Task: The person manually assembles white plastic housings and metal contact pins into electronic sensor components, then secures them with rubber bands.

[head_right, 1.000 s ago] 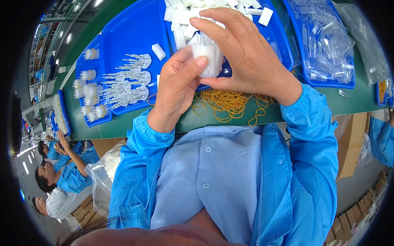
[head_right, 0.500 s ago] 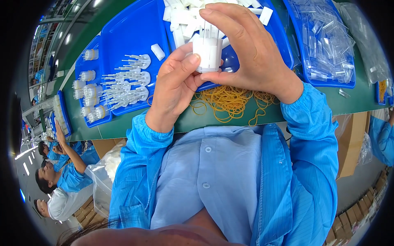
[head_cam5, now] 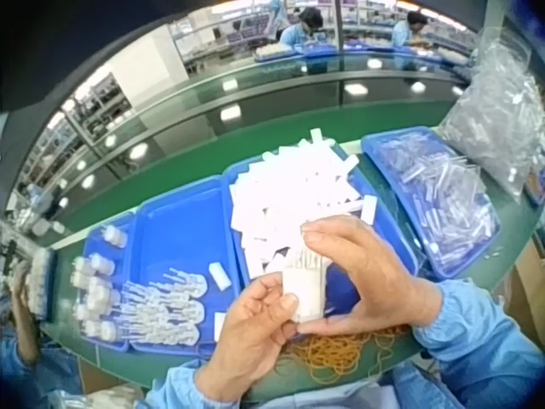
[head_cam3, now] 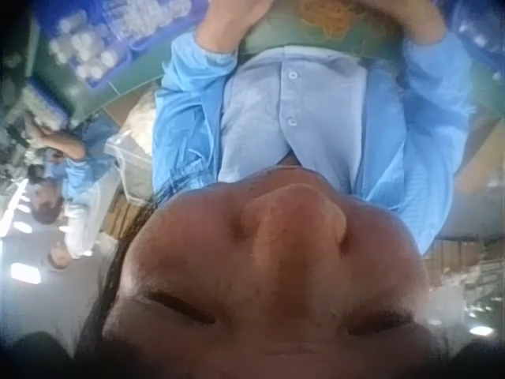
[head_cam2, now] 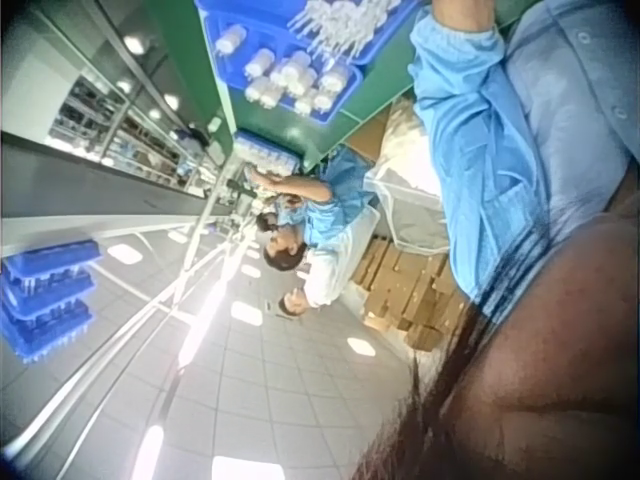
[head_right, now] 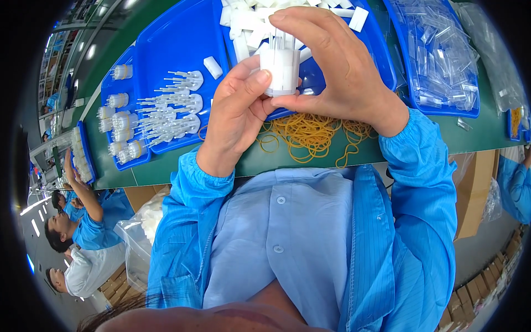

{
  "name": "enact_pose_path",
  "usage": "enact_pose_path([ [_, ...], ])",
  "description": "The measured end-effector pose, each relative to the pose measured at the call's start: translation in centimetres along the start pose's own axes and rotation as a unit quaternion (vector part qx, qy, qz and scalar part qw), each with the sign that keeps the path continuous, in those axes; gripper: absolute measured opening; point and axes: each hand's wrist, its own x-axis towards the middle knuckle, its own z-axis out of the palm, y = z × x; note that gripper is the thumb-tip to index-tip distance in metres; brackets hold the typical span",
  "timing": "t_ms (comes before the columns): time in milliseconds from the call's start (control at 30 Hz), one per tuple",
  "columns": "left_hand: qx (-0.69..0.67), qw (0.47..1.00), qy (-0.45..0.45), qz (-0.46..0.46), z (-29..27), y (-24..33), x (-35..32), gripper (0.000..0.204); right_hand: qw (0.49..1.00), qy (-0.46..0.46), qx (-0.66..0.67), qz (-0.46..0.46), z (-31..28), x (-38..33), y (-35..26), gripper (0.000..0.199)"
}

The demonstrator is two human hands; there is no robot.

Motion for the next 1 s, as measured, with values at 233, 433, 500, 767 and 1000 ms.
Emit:
enact_pose_path([
  [233, 0.003, 1.000, 0.012, -0.002, 0.2, 0.0, -0.1, 0.046, 0.999, 0.037, -0.005, -0.008, 0.5, -0.3, 0.4, 0.085],
  [433, 0.007, 1.000, 0.011, 0.001, 0.0, -0.1, 0.0, 0.047, 0.999, 0.024, -0.031, -0.006, 0.4, -0.6, 0.0, 0.087],
  [500, 0.006, 1.000, 0.013, 0.002, 0.0, -0.1, 0.0, 0.047, 0.999, 0.027, -0.031, -0.013, 0.4, -0.1, -0.4, 0.084],
  [767, 0.000, 1.000, 0.014, 0.011, -0.1, -0.2, 0.2, 0.047, 0.995, 0.035, -0.079, -0.040, 0.1, 0.4, -0.7, 0.074],
  [1000, -0.032, 0.999, -0.010, 0.015, 0.0, -0.2, 0.1, 0.038, 0.995, 0.024, -0.086, -0.046, 0.3, -0.3, -0.9, 0.059],
])
